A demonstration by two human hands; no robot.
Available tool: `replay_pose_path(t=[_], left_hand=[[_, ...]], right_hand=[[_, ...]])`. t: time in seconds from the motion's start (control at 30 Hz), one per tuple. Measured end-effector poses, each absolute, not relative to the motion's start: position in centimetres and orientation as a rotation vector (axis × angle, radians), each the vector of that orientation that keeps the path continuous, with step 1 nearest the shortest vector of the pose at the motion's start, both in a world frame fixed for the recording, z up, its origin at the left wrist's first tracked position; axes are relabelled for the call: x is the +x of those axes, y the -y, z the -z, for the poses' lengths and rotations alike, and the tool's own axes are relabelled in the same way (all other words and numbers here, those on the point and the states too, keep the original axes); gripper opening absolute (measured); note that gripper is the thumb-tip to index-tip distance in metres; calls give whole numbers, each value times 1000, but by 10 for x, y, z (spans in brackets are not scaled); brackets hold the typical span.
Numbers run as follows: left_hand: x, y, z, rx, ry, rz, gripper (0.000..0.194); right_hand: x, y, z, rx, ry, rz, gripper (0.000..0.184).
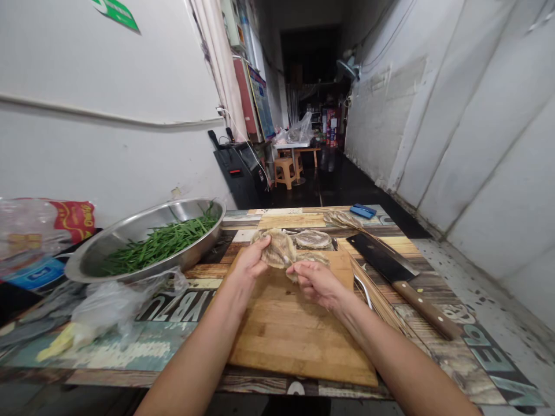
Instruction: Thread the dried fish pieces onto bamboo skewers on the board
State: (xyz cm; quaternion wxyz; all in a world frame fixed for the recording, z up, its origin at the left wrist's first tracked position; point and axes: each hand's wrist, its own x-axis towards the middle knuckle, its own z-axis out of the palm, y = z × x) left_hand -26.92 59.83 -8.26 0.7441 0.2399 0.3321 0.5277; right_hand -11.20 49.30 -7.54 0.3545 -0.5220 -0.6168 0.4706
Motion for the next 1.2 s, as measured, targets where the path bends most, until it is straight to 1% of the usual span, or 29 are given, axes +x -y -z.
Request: replay_pose_path(t=[0.13,0.17,0.27,0.33,0.37,0.43,0.53,0.57,0.63,0.67,0.73,0.77,0.87,0.93,1.0,1.1,1.2], left_hand=[[-265,-599,84,402,-826,-1121,8],[-264,-599,84,368,-856,-1112,8],[-261,-599,85,290,-907,-1085,10],[-260,-599,84,280,-913,-1090,10],[-261,-598,83,285,-912,-1096,11],[-263,-598,82,303,-901,-1093,11],[-267,-599,80,305,-889,-1073,12],[-268,-600,80,299,-891,-1077,12],[-271,-603,81,281,-900,-1095,12],[-272,-604,83,272,-906,-1103,11],[-273,-606,85,256,-912,-1108,11],[-273,-607,86,250,-911,-1105,10],[-272,-608,86,256,-891,-1081,11],[-272,-607,84,274,-877,-1071,11],[-271,-605,80,307,-843,-1090,12],[-271,-598,68,407,-673,-1154,17],[-268,-588,58,481,-483,-1141,24]], right_hand=[[-120,-482,68,-1584,1941,-508,24],[-122,-478,67,-1679,2009,-369,23],[-127,-471,66,-1911,2178,-41,33],[-126,-472,69,-1857,2170,-70,30],[-124,-475,71,-1776,2119,-169,27],[-121,-482,74,-1590,1913,-538,24],[-116,-489,74,-1376,1427,-1271,23],[-115,-490,73,-1324,1280,-1471,24],[-114,-490,70,-1247,1100,-1711,27],[-114,-490,70,-1235,1070,-1748,28],[-115,-489,71,-1281,1120,-1655,28],[-115,-490,73,-1324,1205,-1527,27],[-115,-494,83,-1401,1562,-999,23],[-114,-496,89,-1400,1726,-744,24],[-112,-499,92,-1410,1776,-652,27],[-110,-502,93,-1411,1697,-660,30],[-109,-504,93,-1361,1576,-664,33]])
